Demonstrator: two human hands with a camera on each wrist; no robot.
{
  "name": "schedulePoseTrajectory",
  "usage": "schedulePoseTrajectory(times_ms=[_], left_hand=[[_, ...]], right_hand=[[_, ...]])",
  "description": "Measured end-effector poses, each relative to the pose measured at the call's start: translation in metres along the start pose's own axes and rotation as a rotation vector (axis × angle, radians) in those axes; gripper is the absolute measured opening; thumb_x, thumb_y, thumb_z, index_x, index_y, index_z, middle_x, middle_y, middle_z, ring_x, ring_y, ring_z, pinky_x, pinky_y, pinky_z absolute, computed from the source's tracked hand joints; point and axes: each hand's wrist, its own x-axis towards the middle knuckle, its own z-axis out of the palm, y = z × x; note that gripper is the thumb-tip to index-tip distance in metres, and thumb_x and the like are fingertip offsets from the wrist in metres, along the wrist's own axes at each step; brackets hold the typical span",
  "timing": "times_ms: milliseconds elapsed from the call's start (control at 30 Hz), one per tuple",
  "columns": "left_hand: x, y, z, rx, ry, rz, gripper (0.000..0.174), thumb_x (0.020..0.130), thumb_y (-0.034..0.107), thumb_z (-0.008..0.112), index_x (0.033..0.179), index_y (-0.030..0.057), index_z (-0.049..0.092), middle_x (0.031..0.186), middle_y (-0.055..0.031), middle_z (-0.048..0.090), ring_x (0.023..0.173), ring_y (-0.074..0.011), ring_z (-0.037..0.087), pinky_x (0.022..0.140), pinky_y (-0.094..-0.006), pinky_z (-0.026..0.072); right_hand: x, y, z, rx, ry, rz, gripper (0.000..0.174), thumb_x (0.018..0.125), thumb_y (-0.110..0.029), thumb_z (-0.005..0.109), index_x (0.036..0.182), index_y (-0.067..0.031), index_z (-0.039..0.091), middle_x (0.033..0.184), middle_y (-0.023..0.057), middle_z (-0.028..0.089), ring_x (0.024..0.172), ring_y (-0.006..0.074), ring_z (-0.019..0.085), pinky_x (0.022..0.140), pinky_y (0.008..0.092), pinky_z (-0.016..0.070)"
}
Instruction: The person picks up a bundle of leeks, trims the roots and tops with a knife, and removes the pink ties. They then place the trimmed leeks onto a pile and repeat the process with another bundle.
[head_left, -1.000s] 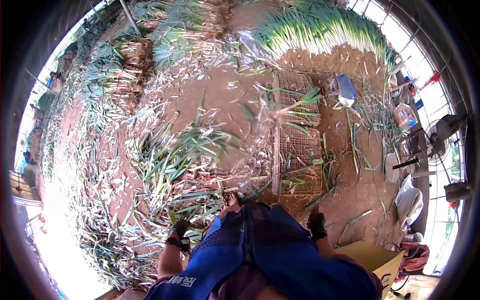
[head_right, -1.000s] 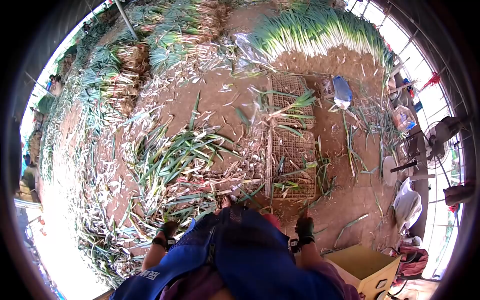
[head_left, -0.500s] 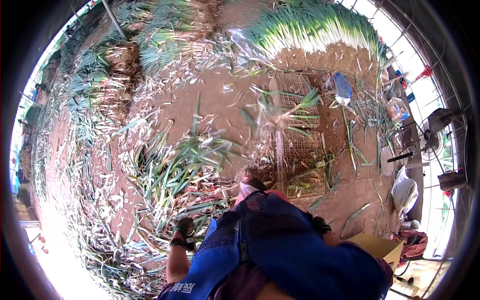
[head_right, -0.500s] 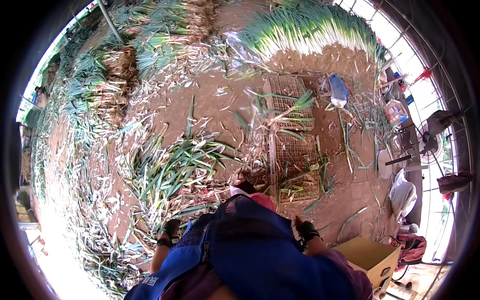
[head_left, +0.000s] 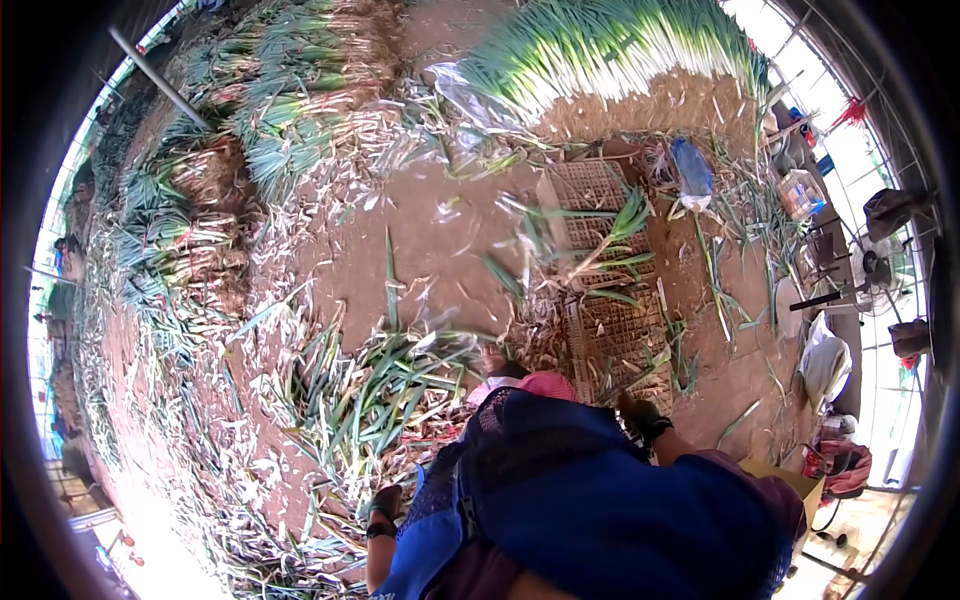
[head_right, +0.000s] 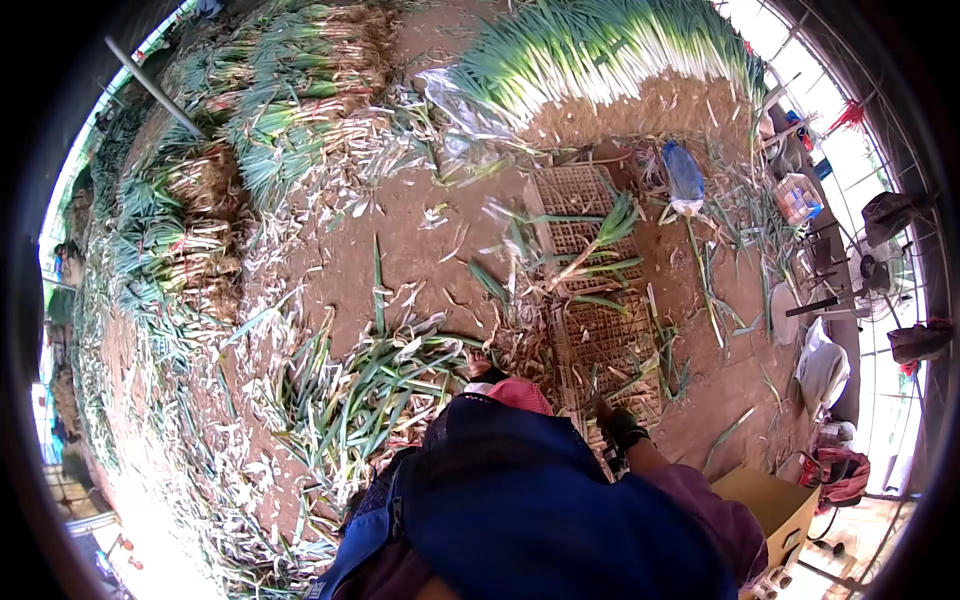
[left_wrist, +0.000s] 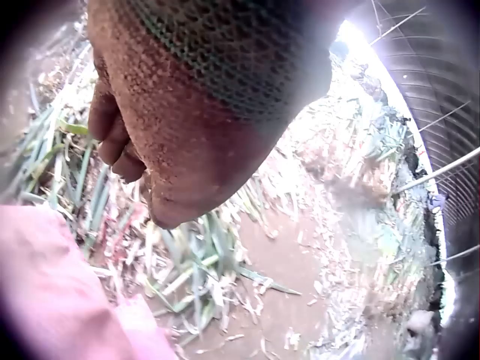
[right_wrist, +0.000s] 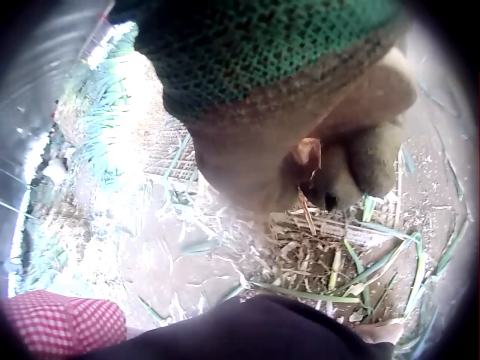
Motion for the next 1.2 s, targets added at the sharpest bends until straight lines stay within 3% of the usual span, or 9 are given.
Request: schedulePoseTrajectory(times_ms=[100,367,667,767,867,900,1100,1133,1200], left_hand=[[0.036,0.071,-0.047,-0.35,0.132,-0.001,0.02,0.084,0.028,0.052,0.07,0.0137,0.05,0.064,0.0001,0.042,0.058,-0.0117,0.039,0.049,-0.0272,0.0309],[0.071,0.156,-0.095,-0.467,0.147,-0.024,0.023,0.086,0.03,0.05,0.072,0.0111,0.051,0.066,-0.0019,0.042,0.06,-0.0139,0.041,0.052,-0.0322,0.0329],[0.134,0.128,-0.164,0.132,-0.009,0.057,0.023,0.084,0.026,0.047,0.076,0.0076,0.057,0.07,-0.0084,0.053,0.066,-0.0219,0.051,0.06,-0.0364,0.0407],[0.184,0.129,-0.221,0.232,-0.007,0.121,0.024,0.084,0.025,0.046,0.077,0.0064,0.059,0.071,-0.0106,0.056,0.067,-0.0246,0.054,0.063,-0.0377,0.0433],[0.259,0.129,-0.286,0.417,0.011,0.343,0.025,0.083,0.024,0.045,0.078,0.0052,0.061,0.073,-0.0128,0.06,0.069,-0.0273,0.057,0.066,-0.0391,0.0459],[0.302,0.108,-0.312,0.616,0.055,0.819,0.026,0.087,0.023,0.043,0.085,0.0072,0.063,0.084,-0.0138,0.062,0.079,-0.0264,0.059,0.072,-0.0379,0.0473],[0.356,0.255,-0.423,0.906,-0.039,0.4,0.03,0.088,0.011,0.044,0.115,0.0077,0.055,0.119,-0.0114,0.056,0.112,-0.0278,0.051,0.098,-0.0363,0.0398],[0.392,0.208,-0.415,0.259,-0.049,0.433,0.033,0.089,0.012,0.042,0.119,0.008,0.054,0.125,-0.0102,0.054,0.116,-0.0262,0.049,0.101,-0.036,0.0377],[0.386,0.242,-0.425,0.078,0.07,0.288,0.018,0.087,0.019,0.045,0.099,0.0088,0.054,0.099,-0.0077,0.052,0.091,-0.0236,0.049,0.081,-0.0357,0.0381]], right_hand=[[0.059,-0.026,-0.032,-0.535,0.195,-0.39,0.042,0.088,-0.037,0.046,0.113,-0.0052,0.056,0.081,0.0201,0.064,0.063,0.0299,0.064,0.055,0.0446,0.0509],[0.102,-0.183,-0.138,-0.431,0.342,-0.565,0.031,0.087,-0.03,0.048,0.095,-0.0019,0.06,0.076,0.0183,0.065,0.07,0.0269,0.066,0.055,0.04,0.0541],[0.169,-0.21,-0.077,-0.398,0.811,-0.455,0.039,0.086,-0.038,0.047,0.089,-0.0016,0.063,0.073,0.0193,0.065,0.07,0.0325,0.066,0.061,0.0443,0.0523],[0.127,-0.287,-0.092,0.424,0.596,-0.008,0.048,0.088,-0.046,0.045,0.091,-0.0021,0.064,0.074,0.0221,0.064,0.073,0.0365,0.065,0.06,0.0472,0.0482],[0.174,-0.287,-0.066,0.097,0.733,-0.225,0.045,0.088,-0.046,0.048,0.088,-0.0032,0.065,0.066,0.0192,0.062,0.064,0.0331,0.064,0.052,0.0454,0.0456],[0.185,-0.291,-0.061,0.046,0.744,-0.276,0.044,0.088,-0.044,0.05,0.086,-0.0036,0.065,0.063,0.0179,0.062,0.06,0.0313,0.064,0.049,0.0443,0.0446],[0.139,-0.383,-0.1,-0.463,0.535,-0.265,0.016,0.081,-0.019,0.055,0.086,-0.0048,0.06,0.06,0.0169,0.057,0.054,0.0348,0.06,0.046,0.0456,0.047],[0.14,-0.389,-0.101,-0.13,0.511,-0.18,0.015,0.081,-0.019,0.054,0.082,-0.0053,0.061,0.058,0.0117,0.057,0.051,0.0268,0.059,0.043,0.0406,0.0459],[0.148,-0.406,-0.107,0.281,0.44,-0.087,0.014,0.08,-0.02,0.055,0.078,-0.0075,0.062,0.06,0.008,0.058,0.05,0.0213,0.059,0.042,0.037,0.0453]])
